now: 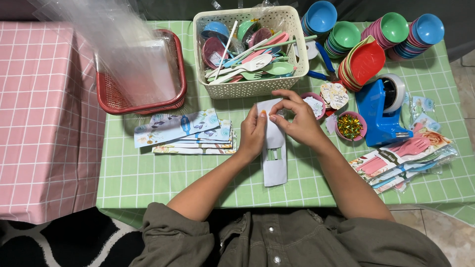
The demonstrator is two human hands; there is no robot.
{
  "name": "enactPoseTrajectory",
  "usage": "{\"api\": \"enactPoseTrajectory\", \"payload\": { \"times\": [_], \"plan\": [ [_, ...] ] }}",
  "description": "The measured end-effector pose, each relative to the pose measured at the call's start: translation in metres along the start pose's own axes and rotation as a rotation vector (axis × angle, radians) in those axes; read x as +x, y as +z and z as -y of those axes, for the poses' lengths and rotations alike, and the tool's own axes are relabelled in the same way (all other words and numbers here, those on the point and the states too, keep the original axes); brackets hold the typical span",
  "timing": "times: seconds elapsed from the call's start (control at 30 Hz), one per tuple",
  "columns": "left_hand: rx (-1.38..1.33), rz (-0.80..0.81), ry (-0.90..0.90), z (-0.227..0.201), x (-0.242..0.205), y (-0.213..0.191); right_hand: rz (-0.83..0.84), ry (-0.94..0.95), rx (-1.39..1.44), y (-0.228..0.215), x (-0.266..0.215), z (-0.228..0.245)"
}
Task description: The person is packaging plastic spoons and forks into individual plastic bags and sealing them at a workstation.
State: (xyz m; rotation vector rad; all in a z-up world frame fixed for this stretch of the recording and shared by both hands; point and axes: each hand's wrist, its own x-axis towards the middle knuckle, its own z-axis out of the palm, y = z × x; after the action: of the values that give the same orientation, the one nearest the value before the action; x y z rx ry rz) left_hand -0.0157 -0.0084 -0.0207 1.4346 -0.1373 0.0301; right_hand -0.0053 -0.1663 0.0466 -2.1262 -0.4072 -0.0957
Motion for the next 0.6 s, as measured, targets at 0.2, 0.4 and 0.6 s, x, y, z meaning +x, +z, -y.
{"api": "enactPoseTrajectory", "payload": {
  "times": [0.2, 0.4, 0.6],
  "plan": [
    [-0.005, 0.014, 0.012, -0.006, -0.001, 0.002, -0.014, 0.120, 0.185, 0.001, 0.002, -0.004],
    [-0.013, 0.012, 0.020, -0.015, -0.001, 0.001, 0.024, 0.110, 0.293, 0.005, 0.004, -0.003],
    [0.003, 0.045, 0.012, 0.055, 0.007, -0.005, 0.129, 0.050, 0.120, -0.008, 0.002, 0.009]
  ]
}}
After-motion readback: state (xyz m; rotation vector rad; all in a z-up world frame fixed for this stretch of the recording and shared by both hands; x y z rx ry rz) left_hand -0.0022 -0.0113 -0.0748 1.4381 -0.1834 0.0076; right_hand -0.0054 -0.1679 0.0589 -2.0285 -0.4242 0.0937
